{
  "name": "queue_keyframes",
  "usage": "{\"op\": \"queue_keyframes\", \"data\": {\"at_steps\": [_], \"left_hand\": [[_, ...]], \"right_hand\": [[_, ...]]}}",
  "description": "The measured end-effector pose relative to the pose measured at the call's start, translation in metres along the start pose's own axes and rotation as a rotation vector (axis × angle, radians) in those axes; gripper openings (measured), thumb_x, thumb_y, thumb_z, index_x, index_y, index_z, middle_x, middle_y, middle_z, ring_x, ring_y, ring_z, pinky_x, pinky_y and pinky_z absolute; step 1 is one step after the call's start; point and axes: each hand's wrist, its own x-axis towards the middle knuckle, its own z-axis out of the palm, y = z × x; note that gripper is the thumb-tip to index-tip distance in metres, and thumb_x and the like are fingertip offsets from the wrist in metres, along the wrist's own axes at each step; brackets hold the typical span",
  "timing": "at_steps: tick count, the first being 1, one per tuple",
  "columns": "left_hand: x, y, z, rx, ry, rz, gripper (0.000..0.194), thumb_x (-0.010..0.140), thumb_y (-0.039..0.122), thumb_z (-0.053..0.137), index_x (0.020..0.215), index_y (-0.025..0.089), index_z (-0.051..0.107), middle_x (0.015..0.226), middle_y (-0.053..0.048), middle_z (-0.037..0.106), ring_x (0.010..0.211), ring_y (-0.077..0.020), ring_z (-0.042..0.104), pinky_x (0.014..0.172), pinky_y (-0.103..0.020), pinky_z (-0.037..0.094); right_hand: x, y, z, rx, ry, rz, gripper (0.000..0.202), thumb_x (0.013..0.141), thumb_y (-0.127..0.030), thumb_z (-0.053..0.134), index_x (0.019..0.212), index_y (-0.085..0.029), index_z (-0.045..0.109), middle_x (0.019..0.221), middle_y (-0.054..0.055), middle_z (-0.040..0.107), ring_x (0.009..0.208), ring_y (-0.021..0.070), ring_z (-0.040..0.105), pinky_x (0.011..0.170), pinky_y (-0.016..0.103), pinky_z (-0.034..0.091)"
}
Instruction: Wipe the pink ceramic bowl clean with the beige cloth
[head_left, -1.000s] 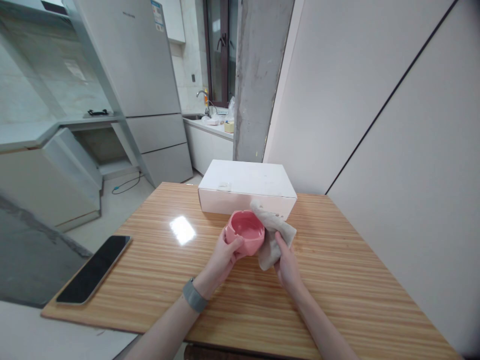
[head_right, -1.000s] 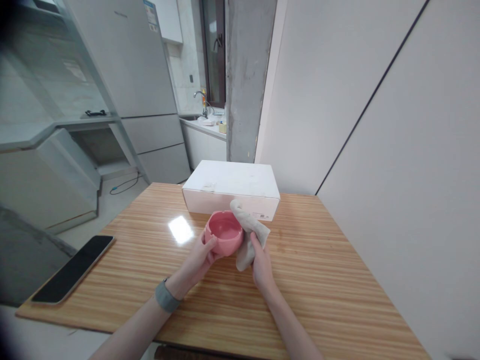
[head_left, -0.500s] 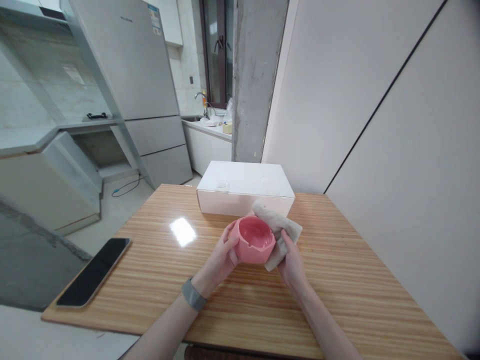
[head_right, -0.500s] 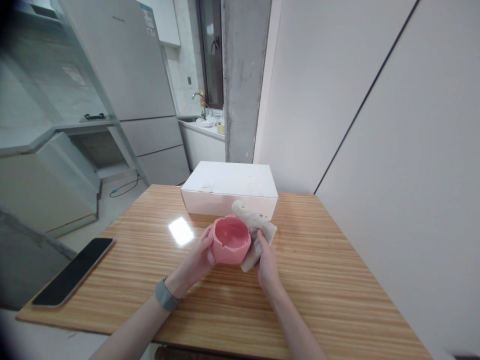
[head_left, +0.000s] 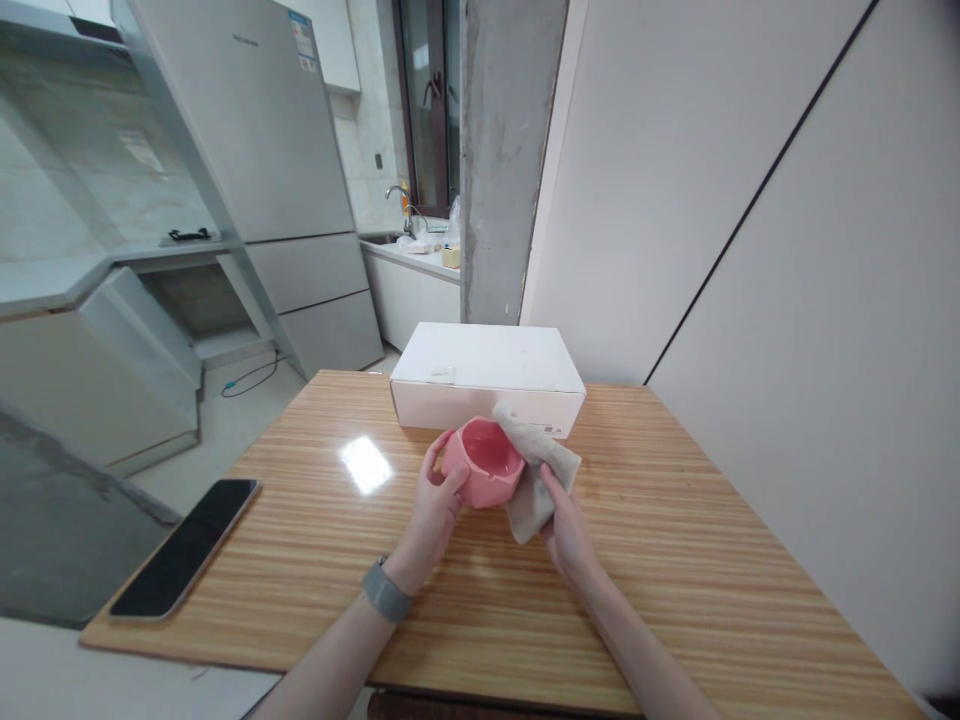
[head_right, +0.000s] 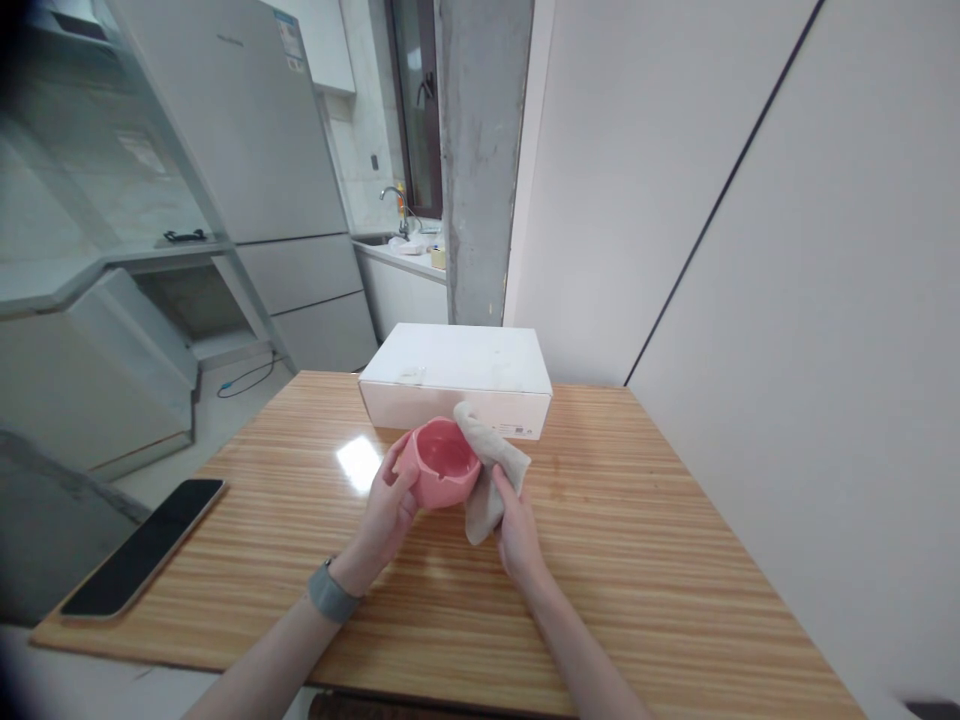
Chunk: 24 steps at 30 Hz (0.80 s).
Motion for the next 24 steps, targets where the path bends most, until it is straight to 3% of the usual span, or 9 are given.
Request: {"op": "queue_keyframes", "data": {"at_steps": [6, 10, 13, 20, 24], "left_hand": [[-0.006, -0.002, 0.003, -0.017, -0.1, -0.012, 0.083, 0.069, 0.016, 0.078, 0.138, 0.032, 0.035, 0.135, -0.008, 0.055, 0.113, -0.0209, 0.059, 0.09, -0.031, 0.05], [-0.011, -0.002, 0.01, 0.025, -0.196, -0.081, 0.084, 0.066, 0.016, 0.079, 0.139, 0.028, 0.038, 0.142, -0.01, 0.049, 0.125, -0.0274, 0.05, 0.094, -0.034, 0.048], [-0.015, 0.002, 0.014, 0.07, -0.194, -0.122, 0.084, 0.064, 0.016, 0.081, 0.138, 0.026, 0.042, 0.142, -0.012, 0.049, 0.127, -0.0316, 0.048, 0.093, -0.037, 0.049], [-0.015, 0.008, 0.008, -0.028, -0.309, -0.194, 0.078, 0.07, 0.021, 0.077, 0.138, 0.029, 0.039, 0.136, -0.013, 0.054, 0.117, -0.0314, 0.056, 0.085, -0.04, 0.053], [-0.012, 0.006, 0.004, -0.017, -0.288, -0.159, 0.07, 0.069, 0.016, 0.078, 0.13, 0.027, 0.043, 0.128, -0.01, 0.059, 0.11, -0.0265, 0.06, 0.083, -0.035, 0.053]], "right_hand": [[0.001, -0.001, 0.0, 0.011, -0.019, 0.001, 0.041, 0.067, -0.042, 0.078, 0.104, -0.026, 0.071, 0.11, -0.001, 0.074, 0.119, 0.0247, 0.059, 0.105, 0.038, 0.044], [0.002, -0.005, -0.002, -0.005, -0.011, -0.032, 0.039, 0.068, -0.043, 0.077, 0.103, -0.027, 0.07, 0.107, -0.002, 0.075, 0.116, 0.0226, 0.061, 0.1, 0.034, 0.047], [0.003, -0.007, -0.003, -0.029, -0.005, -0.063, 0.036, 0.069, -0.043, 0.076, 0.101, -0.026, 0.07, 0.103, -0.002, 0.076, 0.112, 0.0218, 0.064, 0.097, 0.031, 0.05], [0.004, -0.01, -0.005, -0.109, 0.009, -0.109, 0.037, 0.07, -0.047, 0.074, 0.1, -0.025, 0.07, 0.106, 0.0, 0.075, 0.116, 0.0249, 0.061, 0.096, 0.036, 0.051], [0.004, -0.009, -0.008, -0.105, -0.013, -0.129, 0.036, 0.072, -0.045, 0.074, 0.102, -0.026, 0.07, 0.107, -0.001, 0.075, 0.117, 0.0226, 0.061, 0.096, 0.032, 0.05]]}}
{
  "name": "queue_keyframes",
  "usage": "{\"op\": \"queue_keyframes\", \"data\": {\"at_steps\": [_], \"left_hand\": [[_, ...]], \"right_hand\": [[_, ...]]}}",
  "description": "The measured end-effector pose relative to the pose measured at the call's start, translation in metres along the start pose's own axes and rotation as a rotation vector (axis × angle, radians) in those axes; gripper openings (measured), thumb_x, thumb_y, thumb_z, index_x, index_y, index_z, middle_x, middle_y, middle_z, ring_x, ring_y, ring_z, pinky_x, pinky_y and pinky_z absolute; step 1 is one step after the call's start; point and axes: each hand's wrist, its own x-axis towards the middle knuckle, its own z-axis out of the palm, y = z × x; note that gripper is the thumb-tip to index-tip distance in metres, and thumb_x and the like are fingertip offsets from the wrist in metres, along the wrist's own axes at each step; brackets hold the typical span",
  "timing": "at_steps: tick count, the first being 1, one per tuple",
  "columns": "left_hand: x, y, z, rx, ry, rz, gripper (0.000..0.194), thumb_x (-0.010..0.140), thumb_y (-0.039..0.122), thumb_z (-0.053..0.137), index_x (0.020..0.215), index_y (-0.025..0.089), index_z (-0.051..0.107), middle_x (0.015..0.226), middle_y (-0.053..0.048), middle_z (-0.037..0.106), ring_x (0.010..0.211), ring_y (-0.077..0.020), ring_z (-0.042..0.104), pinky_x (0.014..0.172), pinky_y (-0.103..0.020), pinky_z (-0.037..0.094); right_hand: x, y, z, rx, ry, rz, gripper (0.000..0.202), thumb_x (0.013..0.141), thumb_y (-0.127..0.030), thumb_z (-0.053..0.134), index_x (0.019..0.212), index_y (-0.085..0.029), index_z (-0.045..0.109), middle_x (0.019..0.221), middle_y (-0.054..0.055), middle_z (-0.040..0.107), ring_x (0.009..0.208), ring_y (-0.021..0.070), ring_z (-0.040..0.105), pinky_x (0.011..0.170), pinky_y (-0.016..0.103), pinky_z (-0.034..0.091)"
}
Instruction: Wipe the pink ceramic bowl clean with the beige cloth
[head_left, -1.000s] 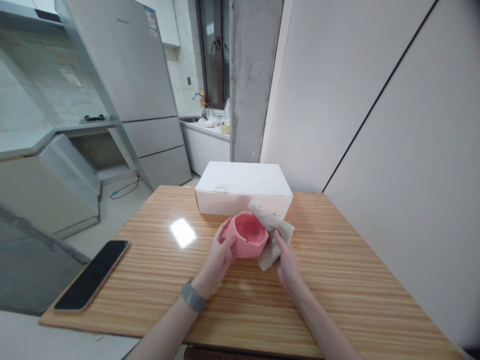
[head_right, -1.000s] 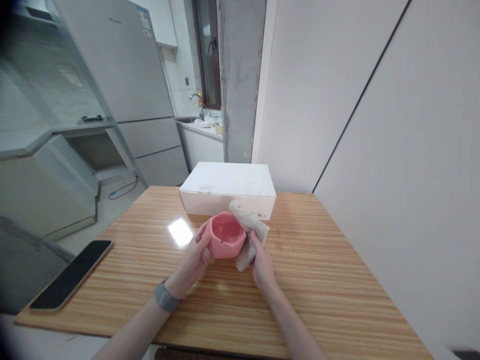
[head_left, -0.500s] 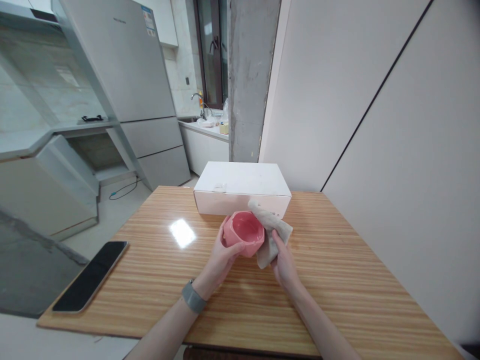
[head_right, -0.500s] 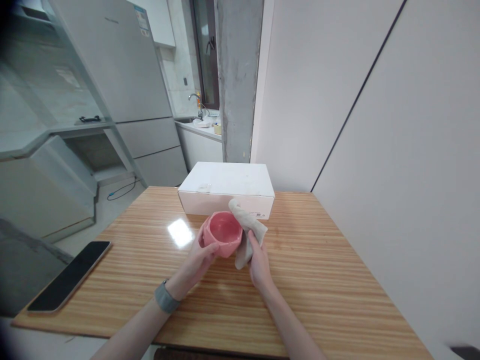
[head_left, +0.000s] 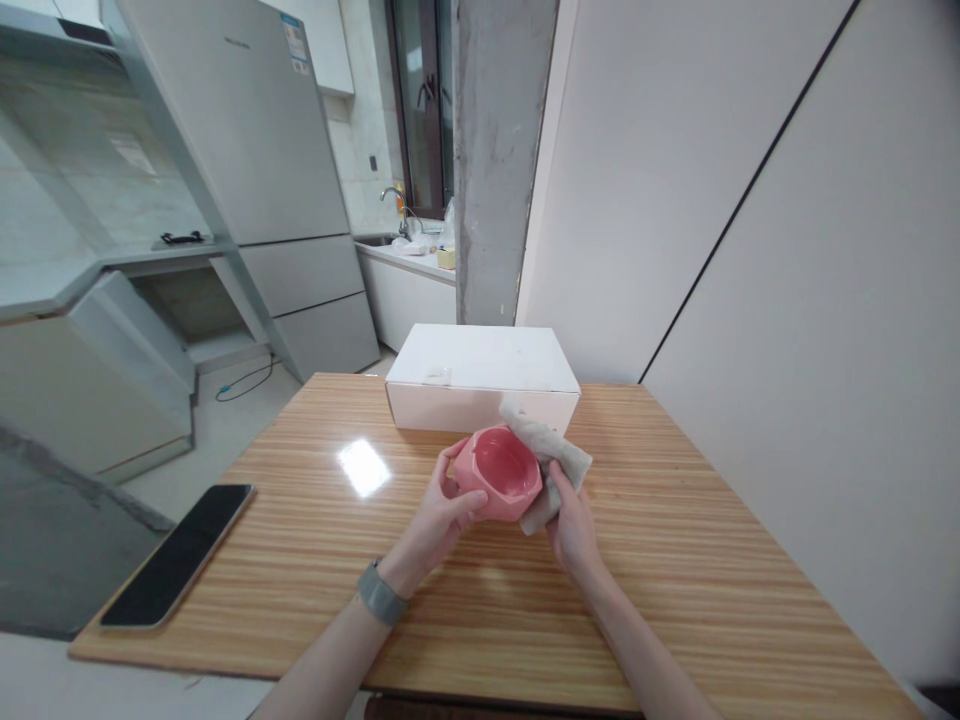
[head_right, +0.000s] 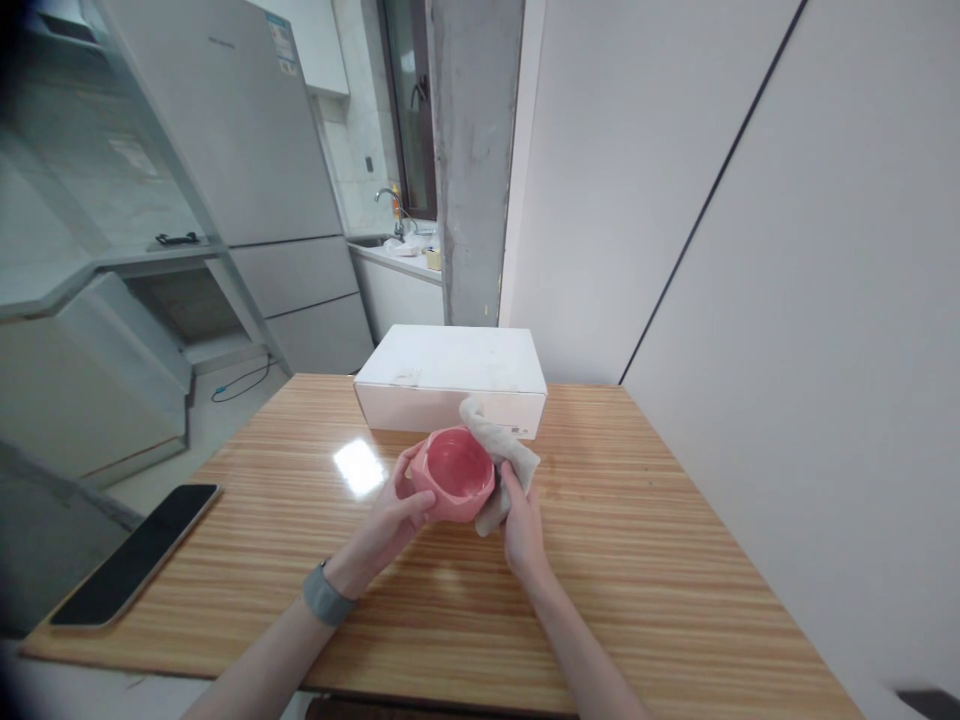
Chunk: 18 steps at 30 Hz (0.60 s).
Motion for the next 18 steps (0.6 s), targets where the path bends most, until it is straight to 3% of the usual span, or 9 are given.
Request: {"op": "queue_keyframes", "data": {"at_steps": [4, 10, 15, 18], "left_hand": [[0.002, 0.0, 0.0, -0.009, 0.043, 0.038, 0.064, 0.073, 0.015, 0.075, 0.127, 0.027, 0.043, 0.129, -0.009, 0.059, 0.11, -0.0246, 0.061, 0.086, -0.035, 0.052], [0.006, 0.003, 0.0, -0.003, 0.185, 0.156, 0.07, 0.074, 0.013, 0.073, 0.131, 0.032, 0.038, 0.132, -0.005, 0.056, 0.115, -0.0212, 0.058, 0.092, -0.035, 0.05], [0.005, 0.002, 0.002, -0.016, 0.191, 0.121, 0.073, 0.069, 0.013, 0.077, 0.127, 0.031, 0.037, 0.132, -0.006, 0.055, 0.116, -0.0227, 0.058, 0.096, -0.04, 0.049], [0.004, 0.0, 0.003, -0.048, 0.156, 0.058, 0.064, 0.075, 0.022, 0.075, 0.125, 0.029, 0.037, 0.132, -0.008, 0.055, 0.115, -0.0237, 0.058, 0.095, -0.042, 0.049]], "right_hand": [[0.0, 0.006, -0.002, 0.0, -0.004, 0.012, 0.04, 0.071, -0.043, 0.076, 0.106, -0.026, 0.07, 0.111, 0.0, 0.074, 0.116, 0.0234, 0.062, 0.097, 0.035, 0.049], [-0.005, 0.017, 0.001, -0.041, -0.037, 0.028, 0.042, 0.067, -0.041, 0.078, 0.104, -0.024, 0.071, 0.112, 0.004, 0.074, 0.117, 0.0263, 0.061, 0.097, 0.04, 0.05], [-0.003, 0.02, -0.001, -0.052, -0.018, 0.012, 0.04, 0.066, -0.042, 0.079, 0.102, -0.025, 0.072, 0.11, 0.003, 0.074, 0.116, 0.0265, 0.062, 0.097, 0.04, 0.051], [0.001, 0.017, -0.004, -0.049, 0.0, 0.015, 0.042, 0.066, -0.044, 0.079, 0.103, -0.025, 0.071, 0.11, 0.003, 0.074, 0.114, 0.0248, 0.063, 0.094, 0.036, 0.053]]}}
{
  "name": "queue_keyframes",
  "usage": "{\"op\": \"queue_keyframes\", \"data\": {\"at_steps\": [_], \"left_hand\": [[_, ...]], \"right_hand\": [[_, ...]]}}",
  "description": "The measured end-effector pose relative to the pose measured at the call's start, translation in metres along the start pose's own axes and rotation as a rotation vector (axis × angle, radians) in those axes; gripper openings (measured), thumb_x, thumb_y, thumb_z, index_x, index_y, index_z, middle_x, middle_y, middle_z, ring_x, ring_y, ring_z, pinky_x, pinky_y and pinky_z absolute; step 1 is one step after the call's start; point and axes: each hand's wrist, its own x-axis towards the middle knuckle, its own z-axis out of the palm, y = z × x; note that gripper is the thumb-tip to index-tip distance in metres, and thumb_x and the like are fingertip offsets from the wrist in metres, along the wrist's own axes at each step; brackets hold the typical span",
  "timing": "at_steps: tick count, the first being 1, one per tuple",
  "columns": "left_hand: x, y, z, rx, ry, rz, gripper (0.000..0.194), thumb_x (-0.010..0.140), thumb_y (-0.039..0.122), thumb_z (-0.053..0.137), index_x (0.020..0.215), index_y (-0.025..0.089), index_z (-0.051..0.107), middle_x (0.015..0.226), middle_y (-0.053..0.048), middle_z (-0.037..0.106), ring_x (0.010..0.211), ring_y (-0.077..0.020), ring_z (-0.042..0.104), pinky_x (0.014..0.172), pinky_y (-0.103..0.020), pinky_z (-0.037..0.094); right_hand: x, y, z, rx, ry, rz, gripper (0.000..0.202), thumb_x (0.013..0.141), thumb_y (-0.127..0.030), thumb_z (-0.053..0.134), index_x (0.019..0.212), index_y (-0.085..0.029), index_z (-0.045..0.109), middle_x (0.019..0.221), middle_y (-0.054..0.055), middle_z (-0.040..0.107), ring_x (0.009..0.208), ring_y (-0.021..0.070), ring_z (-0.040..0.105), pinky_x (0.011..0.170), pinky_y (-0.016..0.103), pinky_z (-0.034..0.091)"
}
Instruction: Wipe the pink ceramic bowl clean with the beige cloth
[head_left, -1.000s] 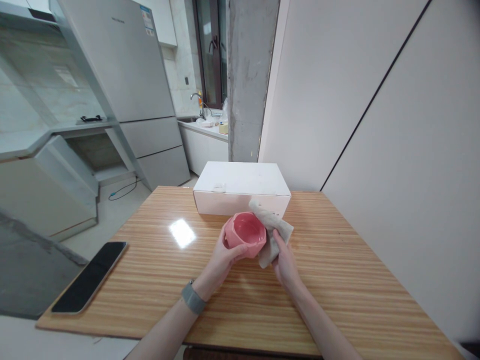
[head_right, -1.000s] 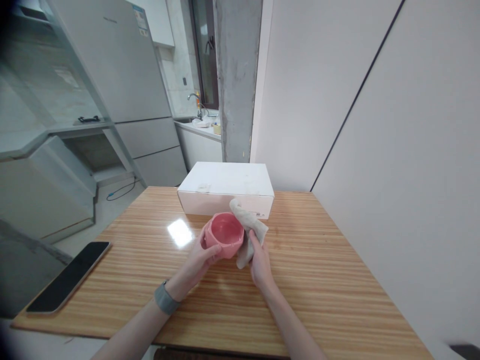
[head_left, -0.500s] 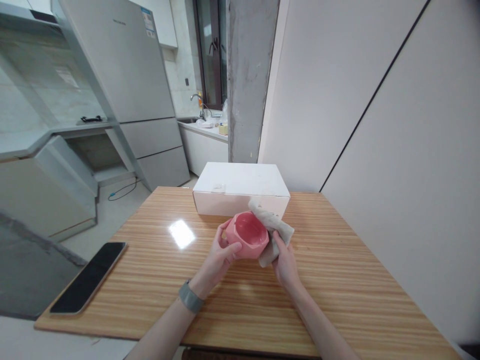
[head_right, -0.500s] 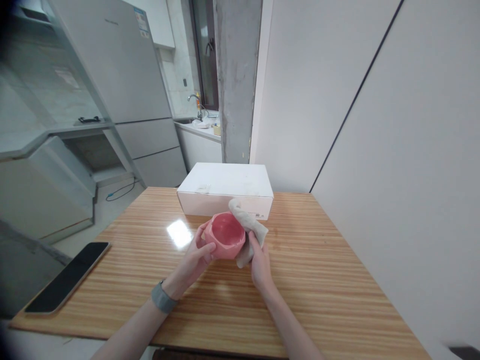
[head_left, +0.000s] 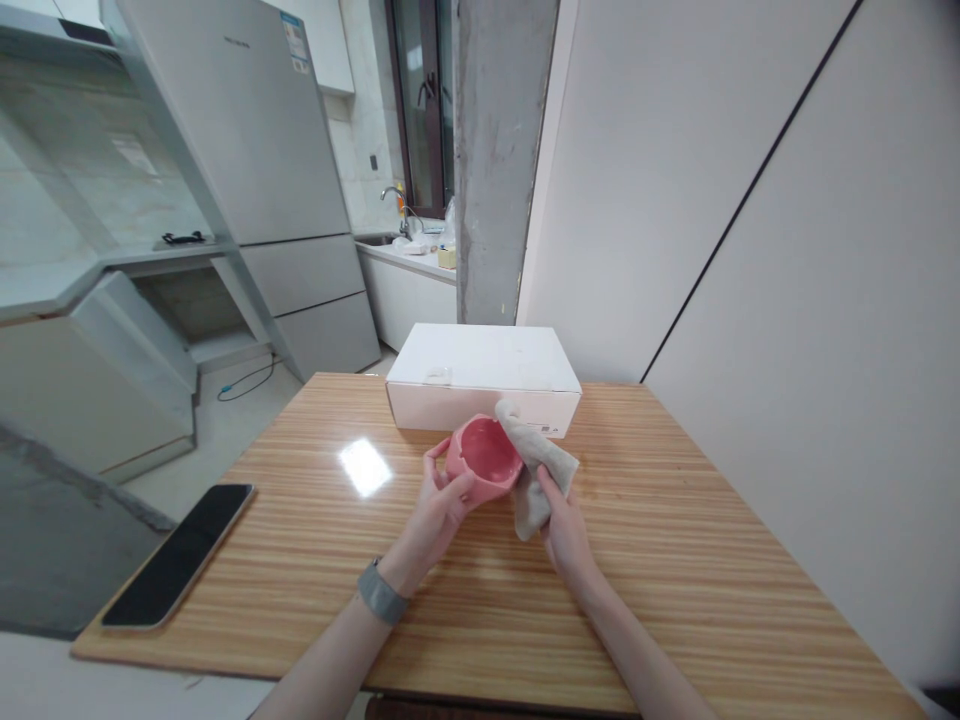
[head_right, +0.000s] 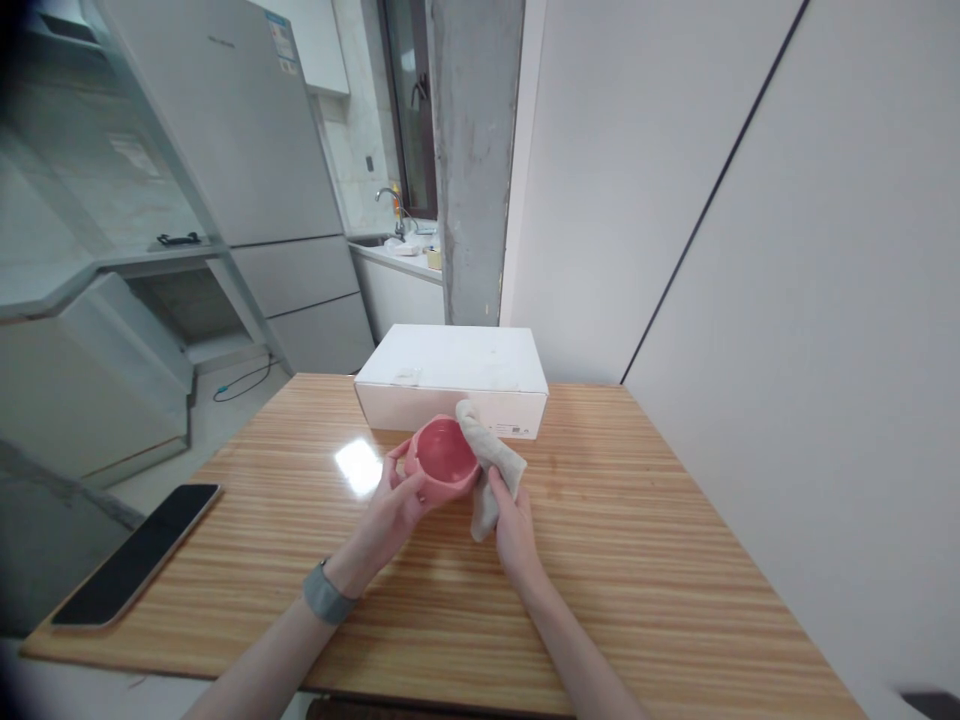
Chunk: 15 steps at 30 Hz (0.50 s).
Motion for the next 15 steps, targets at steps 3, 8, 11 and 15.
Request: {"op": "queue_keyframes", "data": {"at_steps": [3, 8, 11, 15], "left_hand": [[0.001, -0.002, -0.002, -0.034, -0.019, -0.076, 0.047, 0.084, 0.037, 0.066, 0.12, 0.029, 0.038, 0.133, -0.01, 0.054, 0.111, -0.0232, 0.06, 0.088, -0.042, 0.052], [0.002, -0.002, -0.005, -0.012, -0.035, -0.093, 0.045, 0.083, 0.032, 0.068, 0.12, 0.03, 0.041, 0.128, -0.007, 0.058, 0.106, -0.0212, 0.062, 0.085, -0.039, 0.053], [0.0, 0.0, -0.004, -0.001, -0.096, -0.102, 0.054, 0.079, 0.029, 0.072, 0.126, 0.028, 0.047, 0.132, -0.009, 0.057, 0.112, -0.0234, 0.06, 0.087, -0.035, 0.052], [-0.003, -0.001, -0.001, 0.016, -0.221, -0.165, 0.07, 0.072, 0.024, 0.077, 0.135, 0.027, 0.047, 0.132, -0.012, 0.057, 0.118, -0.0295, 0.057, 0.089, -0.039, 0.053]], "right_hand": [[0.001, -0.004, -0.001, 0.008, 0.012, -0.006, 0.041, 0.067, -0.046, 0.079, 0.101, -0.025, 0.072, 0.109, 0.003, 0.075, 0.109, 0.0238, 0.066, 0.089, 0.032, 0.055], [-0.001, -0.007, 0.0, 0.012, 0.031, -0.002, 0.04, 0.066, -0.047, 0.079, 0.099, -0.025, 0.072, 0.105, 0.003, 0.076, 0.104, 0.0243, 0.068, 0.087, 0.034, 0.056], [0.001, -0.009, 0.001, 0.02, 0.044, -0.011, 0.041, 0.066, -0.047, 0.079, 0.1, -0.024, 0.072, 0.103, 0.003, 0.076, 0.105, 0.0259, 0.067, 0.089, 0.037, 0.055], [0.004, -0.011, -0.002, 0.028, 0.048, -0.031, 0.039, 0.07, -0.046, 0.076, 0.102, -0.025, 0.071, 0.104, 0.001, 0.076, 0.105, 0.0242, 0.068, 0.089, 0.034, 0.055]]}}
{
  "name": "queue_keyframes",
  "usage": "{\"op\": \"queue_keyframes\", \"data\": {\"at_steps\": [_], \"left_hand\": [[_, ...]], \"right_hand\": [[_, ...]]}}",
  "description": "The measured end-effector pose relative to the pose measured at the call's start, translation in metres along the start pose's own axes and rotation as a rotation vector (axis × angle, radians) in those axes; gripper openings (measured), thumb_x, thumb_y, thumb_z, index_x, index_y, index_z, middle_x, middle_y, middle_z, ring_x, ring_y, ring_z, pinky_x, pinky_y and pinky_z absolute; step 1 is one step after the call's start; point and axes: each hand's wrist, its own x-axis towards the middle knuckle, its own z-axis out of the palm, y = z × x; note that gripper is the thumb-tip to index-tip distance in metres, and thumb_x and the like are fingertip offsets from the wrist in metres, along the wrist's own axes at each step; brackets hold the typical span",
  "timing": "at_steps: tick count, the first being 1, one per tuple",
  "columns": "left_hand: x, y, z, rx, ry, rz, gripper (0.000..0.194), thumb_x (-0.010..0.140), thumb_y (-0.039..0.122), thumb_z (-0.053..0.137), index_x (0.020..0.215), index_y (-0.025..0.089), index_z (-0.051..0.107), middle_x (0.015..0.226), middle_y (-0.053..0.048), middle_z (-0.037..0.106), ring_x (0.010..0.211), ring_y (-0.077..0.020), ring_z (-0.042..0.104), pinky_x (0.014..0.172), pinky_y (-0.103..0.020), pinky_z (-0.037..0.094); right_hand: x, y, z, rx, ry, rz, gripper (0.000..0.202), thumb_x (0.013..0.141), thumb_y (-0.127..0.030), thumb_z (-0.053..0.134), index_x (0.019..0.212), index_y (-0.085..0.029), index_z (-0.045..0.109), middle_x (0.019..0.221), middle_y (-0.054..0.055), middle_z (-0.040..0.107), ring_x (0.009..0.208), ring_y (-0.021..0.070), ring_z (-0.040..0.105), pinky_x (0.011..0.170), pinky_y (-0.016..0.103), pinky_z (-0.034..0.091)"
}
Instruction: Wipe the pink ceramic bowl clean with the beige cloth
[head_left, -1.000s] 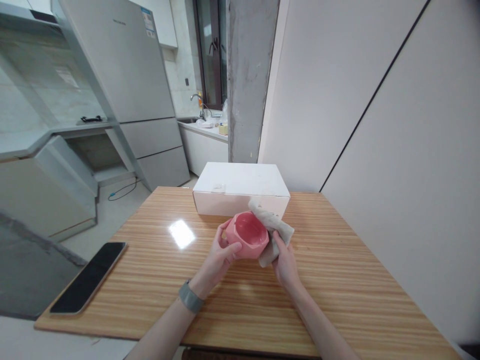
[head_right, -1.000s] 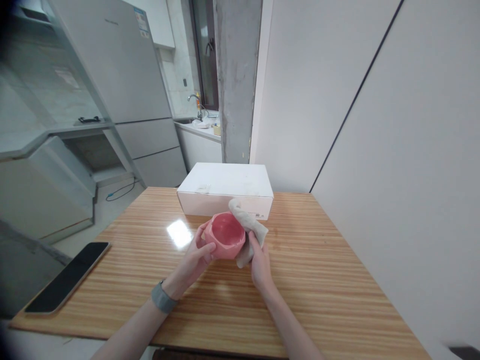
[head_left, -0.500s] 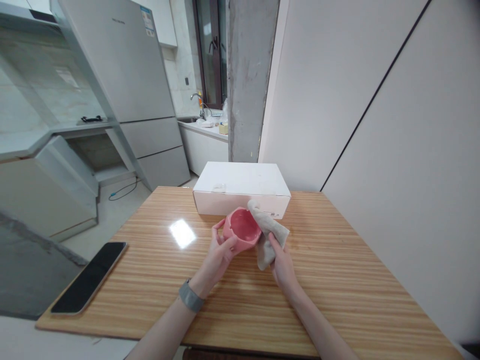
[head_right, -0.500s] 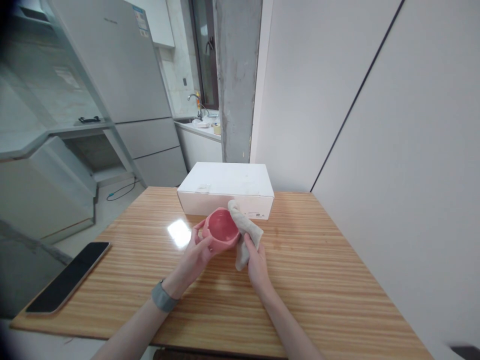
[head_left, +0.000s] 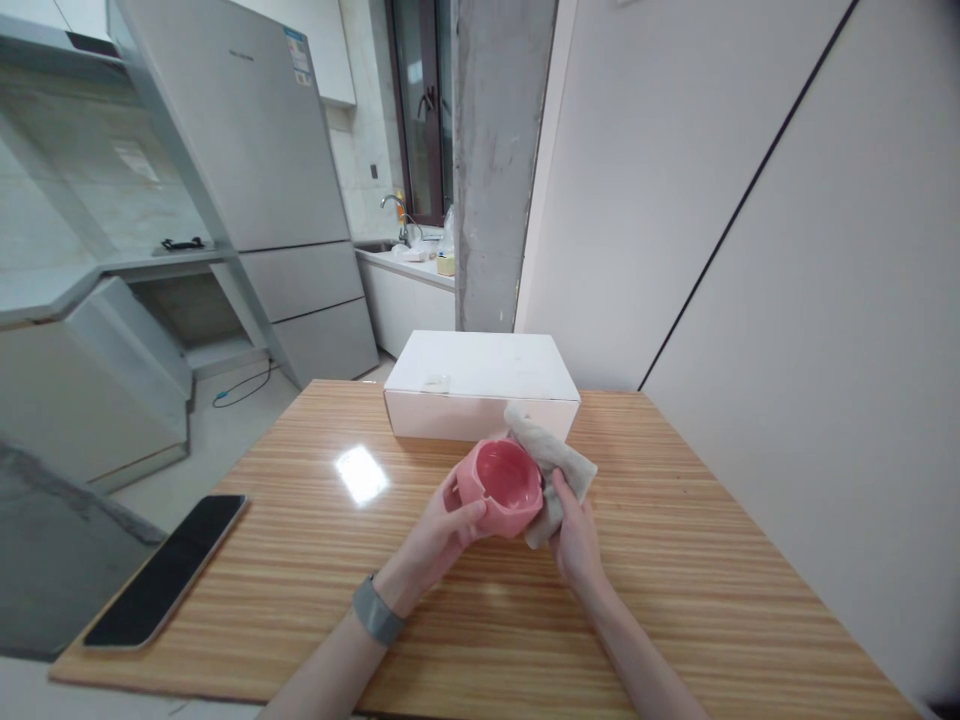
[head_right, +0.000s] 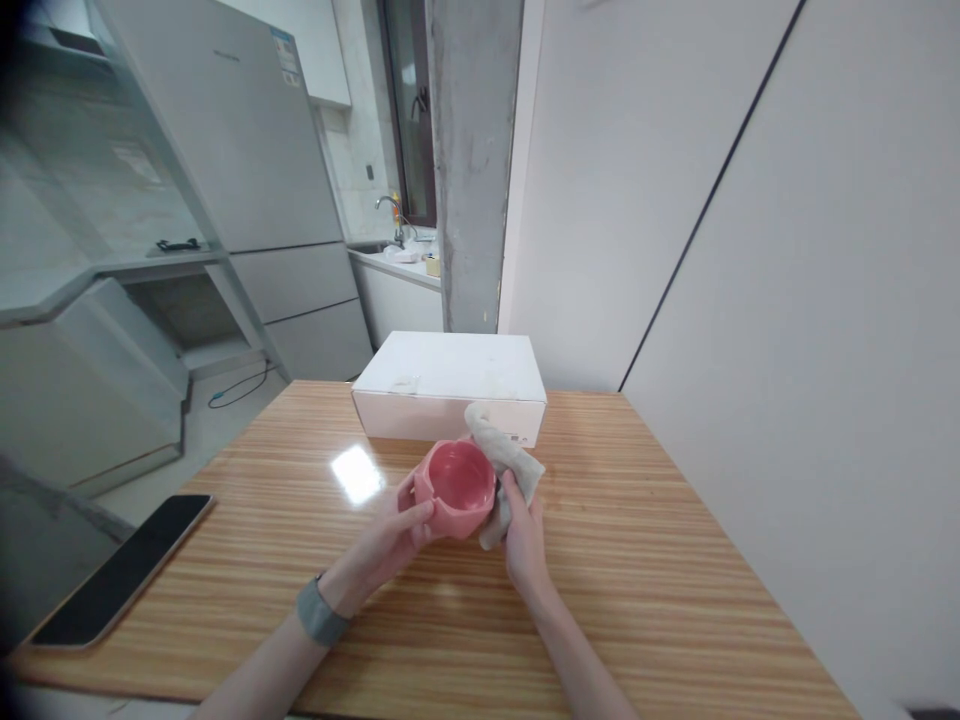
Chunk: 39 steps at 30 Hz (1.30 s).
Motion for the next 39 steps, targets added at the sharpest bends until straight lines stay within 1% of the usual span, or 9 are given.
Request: {"op": "queue_keyframes", "data": {"at_steps": [6, 12, 20, 26, 28, 31, 33, 36, 39], "left_hand": [[-0.003, 0.001, 0.0, 0.007, -0.039, -0.069, 0.079, 0.071, 0.017, 0.077, 0.139, 0.034, 0.04, 0.144, -0.011, 0.046, 0.124, -0.0336, 0.051, 0.084, -0.042, 0.056], [-0.004, 0.004, 0.006, -0.031, -0.045, -0.027, 0.08, 0.074, 0.017, 0.074, 0.142, 0.037, 0.036, 0.146, -0.01, 0.044, 0.128, -0.035, 0.048, 0.09, -0.046, 0.053], [-0.002, 0.008, 0.017, -0.059, 0.143, 0.139, 0.086, 0.067, 0.017, 0.078, 0.139, 0.034, 0.035, 0.146, -0.011, 0.043, 0.13, -0.0338, 0.046, 0.095, -0.047, 0.049], [0.0, 0.002, 0.013, -0.007, 0.234, 0.149, 0.083, 0.062, 0.014, 0.081, 0.131, 0.029, 0.037, 0.142, -0.012, 0.046, 0.128, -0.0328, 0.047, 0.095, -0.047, 0.05], [0.001, 0.0, 0.011, -0.007, 0.227, 0.112, 0.084, 0.062, 0.016, 0.082, 0.13, 0.028, 0.036, 0.141, -0.014, 0.047, 0.127, -0.0341, 0.047, 0.093, -0.05, 0.05], [0.003, 0.0, 0.008, -0.085, 0.187, 0.013, 0.067, 0.075, 0.036, 0.074, 0.131, 0.029, 0.038, 0.145, -0.014, 0.043, 0.13, -0.0365, 0.044, 0.091, -0.056, 0.05], [0.005, 0.0, 0.007, -0.142, 0.172, -0.035, 0.058, 0.082, 0.044, 0.066, 0.131, 0.03, 0.038, 0.148, -0.012, 0.039, 0.133, -0.036, 0.042, 0.092, -0.059, 0.049], [0.006, 0.002, 0.006, -0.181, 0.151, -0.041, 0.058, 0.085, 0.038, 0.065, 0.134, 0.031, 0.036, 0.151, -0.011, 0.037, 0.135, -0.0339, 0.039, 0.097, -0.058, 0.046], [0.004, 0.002, 0.003, -0.184, 0.065, -0.05, 0.054, 0.089, 0.036, 0.06, 0.138, 0.029, 0.039, 0.15, -0.011, 0.039, 0.136, -0.0326, 0.039, 0.101, -0.054, 0.045]], "right_hand": [[0.0, -0.002, -0.004, -0.014, -0.029, -0.011, 0.034, 0.071, -0.046, 0.075, 0.099, -0.027, 0.072, 0.1, -0.002, 0.077, 0.101, 0.0209, 0.069, 0.086, 0.029, 0.056], [0.0, 0.0, -0.003, -0.006, -0.039, -0.001, 0.037, 0.07, -0.046, 0.076, 0.101, -0.026, 0.072, 0.103, 0.0, 0.076, 0.106, 0.0235, 0.067, 0.093, 0.033, 0.052], [-0.006, 0.012, -0.004, -0.034, -0.06, 0.035, 0.042, 0.068, -0.044, 0.078, 0.106, -0.027, 0.071, 0.114, 0.002, 0.073, 0.114, 0.0256, 0.063, 0.104, 0.04, 0.044], [-0.005, 0.014, -0.003, -0.086, -0.046, 0.004, 0.043, 0.068, -0.046, 0.078, 0.104, -0.025, 0.071, 0.111, 0.004, 0.074, 0.111, 0.0252, 0.065, 0.095, 0.036, 0.051], [-0.003, 0.011, -0.003, -0.103, -0.05, -0.007, 0.041, 0.068, -0.048, 0.078, 0.1, -0.024, 0.072, 0.109, 0.005, 0.075, 0.109, 0.0259, 0.065, 0.092, 0.035, 0.053], [-0.003, 0.004, -0.001, -0.059, -0.03, 0.007, 0.038, 0.067, -0.049, 0.078, 0.096, -0.024, 0.073, 0.106, 0.004, 0.075, 0.107, 0.0235, 0.066, 0.089, 0.03, 0.054], [-0.004, 0.0, 0.001, -0.005, -0.001, 0.027, 0.038, 0.066, -0.048, 0.079, 0.095, -0.025, 0.072, 0.103, 0.002, 0.076, 0.105, 0.0218, 0.067, 0.086, 0.028, 0.055], [-0.006, -0.003, 0.004, 0.054, 0.006, 0.048, 0.037, 0.066, -0.046, 0.08, 0.095, -0.025, 0.072, 0.099, 0.001, 0.076, 0.103, 0.021, 0.068, 0.084, 0.027, 0.055], [-0.006, -0.004, 0.004, 0.073, 0.002, 0.045, 0.037, 0.067, -0.045, 0.08, 0.098, -0.026, 0.071, 0.1, -0.001, 0.076, 0.106, 0.0201, 0.066, 0.087, 0.026, 0.054]]}}
